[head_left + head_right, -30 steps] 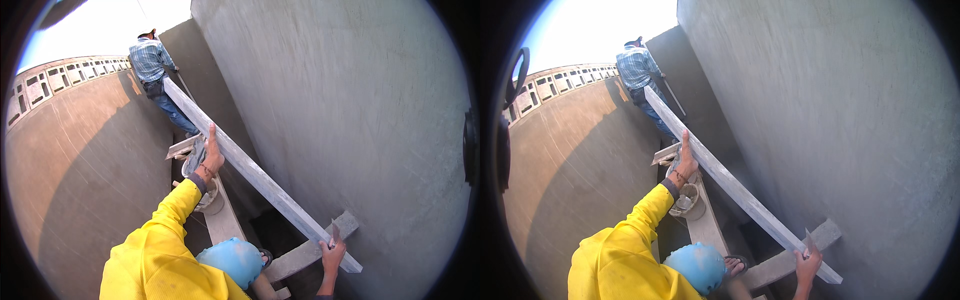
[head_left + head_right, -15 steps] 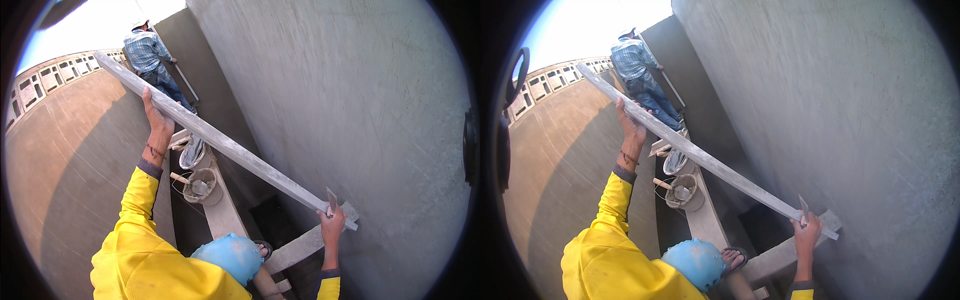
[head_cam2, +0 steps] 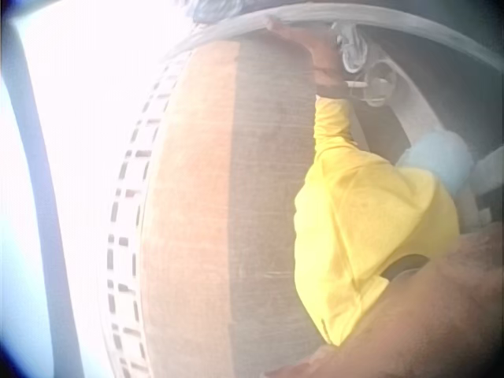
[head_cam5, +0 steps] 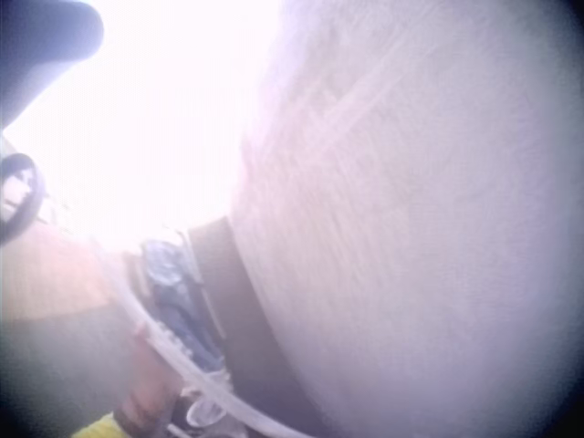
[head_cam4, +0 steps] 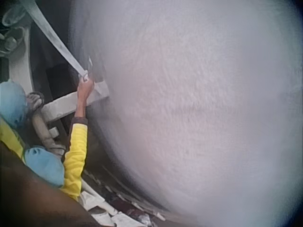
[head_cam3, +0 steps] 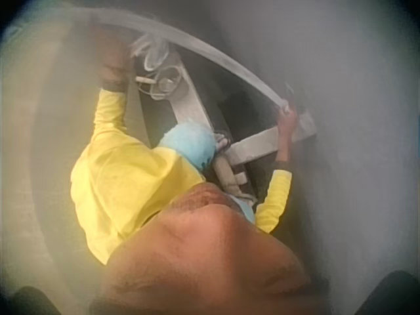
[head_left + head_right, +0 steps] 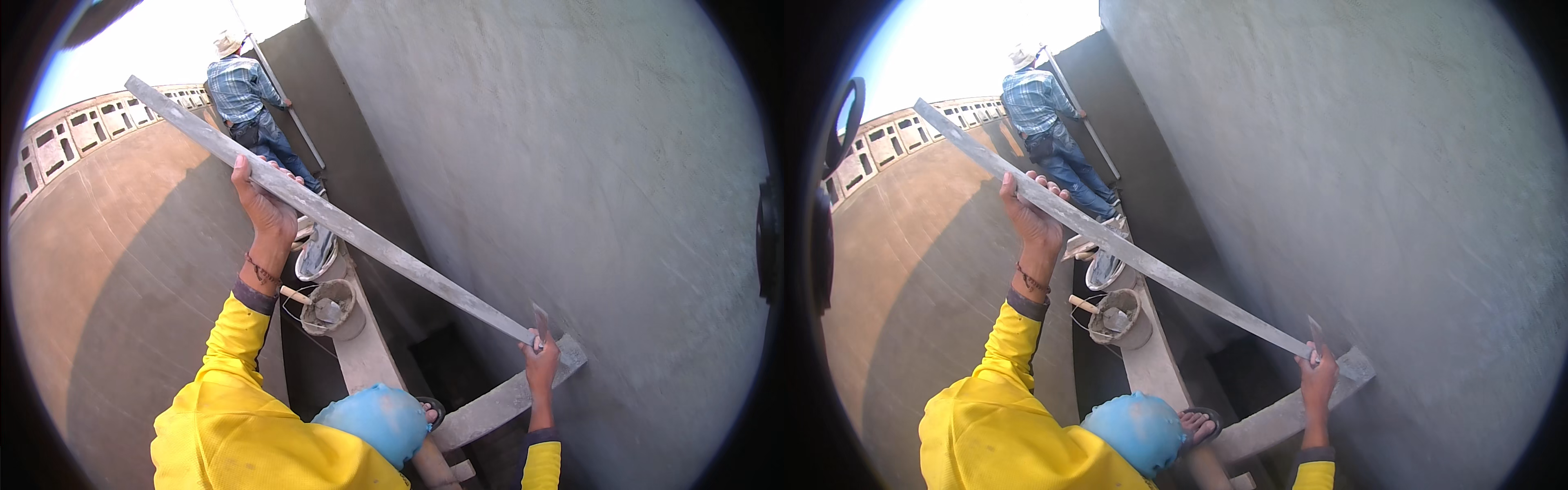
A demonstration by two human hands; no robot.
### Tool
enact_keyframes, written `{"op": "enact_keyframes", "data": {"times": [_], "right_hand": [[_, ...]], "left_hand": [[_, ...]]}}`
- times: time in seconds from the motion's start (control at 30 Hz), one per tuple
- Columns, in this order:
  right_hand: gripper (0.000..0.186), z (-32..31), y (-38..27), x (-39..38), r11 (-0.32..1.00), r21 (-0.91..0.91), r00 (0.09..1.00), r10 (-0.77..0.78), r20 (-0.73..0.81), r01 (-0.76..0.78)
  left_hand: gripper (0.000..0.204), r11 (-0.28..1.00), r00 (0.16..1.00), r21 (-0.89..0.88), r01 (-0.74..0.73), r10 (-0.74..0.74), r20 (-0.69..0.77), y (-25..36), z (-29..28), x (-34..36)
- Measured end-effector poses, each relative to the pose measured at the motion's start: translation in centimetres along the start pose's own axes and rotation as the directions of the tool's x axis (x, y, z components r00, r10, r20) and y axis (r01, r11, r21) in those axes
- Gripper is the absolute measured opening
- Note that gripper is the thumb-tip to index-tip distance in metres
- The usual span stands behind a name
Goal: The person uses a long straightedge to level and smooth a freshly poured concrete surface on a rooftop. They repeatedly drag the straightedge across the wet concrete to create a flat finish, occasionally lifting and repositioning the tool. Another worker is visible in the background performing similar tasks.
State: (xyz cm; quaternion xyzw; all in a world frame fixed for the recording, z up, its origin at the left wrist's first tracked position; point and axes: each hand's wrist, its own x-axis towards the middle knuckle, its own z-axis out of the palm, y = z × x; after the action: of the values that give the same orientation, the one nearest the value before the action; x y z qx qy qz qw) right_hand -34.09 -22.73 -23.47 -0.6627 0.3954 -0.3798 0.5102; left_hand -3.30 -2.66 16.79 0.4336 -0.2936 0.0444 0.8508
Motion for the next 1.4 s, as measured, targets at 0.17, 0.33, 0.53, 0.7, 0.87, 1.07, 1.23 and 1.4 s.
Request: {"op": "enact_keyframes", "data": {"times": [0.17, 0.33, 0.53, 0.7, 0.87, 1.07, 1.23, 1.4], "right_hand": [[0.041, 0.2, 1.4, -0.8, 0.996, -0.047, 0.996, 0.073, 0.049, -0.071], [0.04, 0.1, 1.3, -1.0, 0.998, -0.028, 0.997, 0.055, 0.046, -0.054], [0.042, 0.4, 1.2, -0.1, 0.996, -0.074, 0.999, 0.051, 0.018, -0.05], [0.042, -0.2, 2.4, 1.6, 0.995, -0.099, 1.0, -0.004, -0.001, 0.004], [0.051, -0.2, 1.4, 1.3, 0.995, -0.081, 0.998, 0.065, 0.014, -0.064], [0.055, -0.3, 3.1, 0.2, 0.982, -0.158, 0.994, 0.091, -0.061, -0.1], [0.045, -2.4, 1.1, -3.0, 0.989, -0.085, 0.966, 0.101, -0.24, -0.124], [0.043, -3.1, -2.3, -5.6, 0.959, -0.264, 0.964, 0.03, -0.263, -0.102]], "left_hand": [[0.055, 1.0, 0.999, 0.019, -0.002, 0.001, 0.032, -0.6, 0.2, -0.6], [0.054, 1.0, 1.0, 0.016, -0.003, 0.003, 0.011, -0.8, 0.1, -0.9], [0.053, 1.0, 1.0, -0.016, 0.002, -0.002, -0.011, -0.4, -0.6, -0.9], [0.052, 0.998, 1.0, -0.062, 0.003, -0.003, -0.002, -1.1, -0.1, -2.0], [0.051, 0.997, 1.0, -0.08, -0.006, 0.008, 0.022, -1.1, -0.3, -2.4], [0.05, 0.997, 1.0, -0.073, -0.004, 0.005, 0.022, -1.4, -0.8, -2.3], [0.052, 1.0, 1.0, -0.005, -0.015, 0.015, -0.005, -2.2, -1.1, -1.4], [0.062, 0.999, 0.998, 0.038, 0.0, 0.002, -0.062, -2.2, -3.0, 0.3]]}}
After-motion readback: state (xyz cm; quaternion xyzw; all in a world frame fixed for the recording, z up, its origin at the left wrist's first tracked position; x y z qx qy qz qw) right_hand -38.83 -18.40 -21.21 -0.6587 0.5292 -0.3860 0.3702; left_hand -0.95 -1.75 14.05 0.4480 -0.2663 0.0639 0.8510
